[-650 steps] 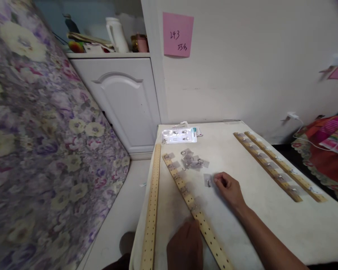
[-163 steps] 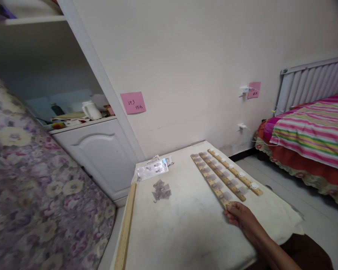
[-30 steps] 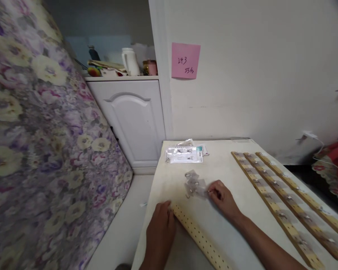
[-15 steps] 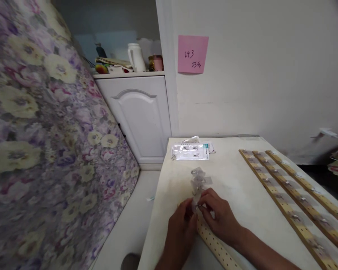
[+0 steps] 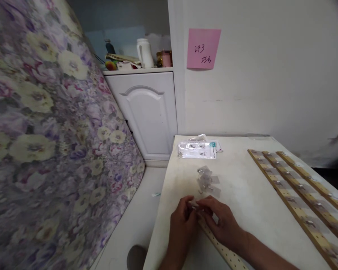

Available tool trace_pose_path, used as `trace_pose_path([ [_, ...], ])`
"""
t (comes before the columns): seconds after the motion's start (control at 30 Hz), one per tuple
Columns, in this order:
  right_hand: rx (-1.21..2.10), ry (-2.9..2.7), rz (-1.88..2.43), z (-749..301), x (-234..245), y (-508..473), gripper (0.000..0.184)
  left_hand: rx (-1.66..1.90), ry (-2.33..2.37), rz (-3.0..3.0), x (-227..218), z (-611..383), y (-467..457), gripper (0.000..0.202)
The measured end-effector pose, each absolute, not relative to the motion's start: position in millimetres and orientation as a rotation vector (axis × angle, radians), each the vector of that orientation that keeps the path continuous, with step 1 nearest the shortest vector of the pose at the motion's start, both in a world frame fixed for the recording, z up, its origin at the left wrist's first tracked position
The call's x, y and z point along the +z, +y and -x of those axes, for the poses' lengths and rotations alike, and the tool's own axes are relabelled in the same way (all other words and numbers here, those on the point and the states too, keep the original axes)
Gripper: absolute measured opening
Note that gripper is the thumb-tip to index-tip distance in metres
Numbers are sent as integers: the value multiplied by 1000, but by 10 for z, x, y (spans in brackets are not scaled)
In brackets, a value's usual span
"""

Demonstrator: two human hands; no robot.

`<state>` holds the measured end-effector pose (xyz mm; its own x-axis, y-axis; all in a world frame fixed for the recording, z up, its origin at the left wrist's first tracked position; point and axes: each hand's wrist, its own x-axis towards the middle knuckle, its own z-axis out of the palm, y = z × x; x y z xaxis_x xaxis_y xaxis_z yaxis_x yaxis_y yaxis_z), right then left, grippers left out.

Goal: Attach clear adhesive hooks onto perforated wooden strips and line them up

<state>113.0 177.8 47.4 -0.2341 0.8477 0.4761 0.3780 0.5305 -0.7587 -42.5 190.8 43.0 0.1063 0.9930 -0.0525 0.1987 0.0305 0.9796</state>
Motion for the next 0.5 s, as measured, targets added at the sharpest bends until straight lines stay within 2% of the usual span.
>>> trace_pose_path([
  [0.17,639,-1594,1195,-1210,384,1791,16,1050,1217,-1129,408,443,1976,31],
  [0.3,889,-1465,1318,-1243,296,1849,20,1116,1241,-1033,420,474,1998,30],
  [0.5,1238,-1262,1214,-1135,297,1887,21,1070,1198,-1126,419,420,1932,24],
])
